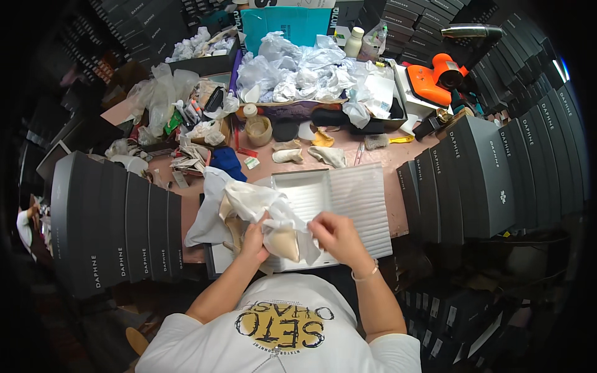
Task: Packaging high-heeled shoes into boxes using tissue paper and protective sleeves.
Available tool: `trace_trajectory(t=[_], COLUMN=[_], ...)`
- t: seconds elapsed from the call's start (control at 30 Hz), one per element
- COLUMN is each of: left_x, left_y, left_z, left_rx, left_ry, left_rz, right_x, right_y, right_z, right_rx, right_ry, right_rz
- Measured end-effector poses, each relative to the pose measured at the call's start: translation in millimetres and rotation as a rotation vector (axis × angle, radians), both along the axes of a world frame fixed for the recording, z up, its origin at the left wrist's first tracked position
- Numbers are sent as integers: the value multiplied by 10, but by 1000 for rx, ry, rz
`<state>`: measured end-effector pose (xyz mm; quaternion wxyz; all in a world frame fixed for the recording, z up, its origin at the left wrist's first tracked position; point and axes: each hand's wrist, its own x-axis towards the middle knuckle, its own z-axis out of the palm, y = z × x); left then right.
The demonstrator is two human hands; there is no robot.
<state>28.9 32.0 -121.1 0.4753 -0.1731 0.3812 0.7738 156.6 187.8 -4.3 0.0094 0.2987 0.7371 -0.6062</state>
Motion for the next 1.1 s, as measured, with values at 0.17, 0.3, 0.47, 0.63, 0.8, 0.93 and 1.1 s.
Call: trace_trajectory(t=[0.17, 0.3, 0.47, 0.63, 0.8, 0.93, 1.1], left_x=[185, 134, -202, -583, -530, 126, 74], left_y=[-11, -88, -66, 179, 221, 446, 207], left_z=[104, 140, 41, 196, 1198, 322, -240], left_rx=[-22, -37, 82, 64, 124, -204, -262], left_ry=[317, 222, 118, 356, 1192, 1802, 1386], left_rz=[-76, -51, -95, 131, 203, -814, -1344], right_x=[-10, 47, 101, 186, 219, 292, 369], right_y=[-347, -392, -177, 182, 582, 945, 1109], right_z=[-425, -685, -577, -930, -1120, -1293, -538], right_rx=[23, -395, -395, 130, 298, 67, 330], right_ry=[-12, 72, 121, 98, 83, 210, 152], right_rz=[111, -139, 29, 108, -317, -577, -121])
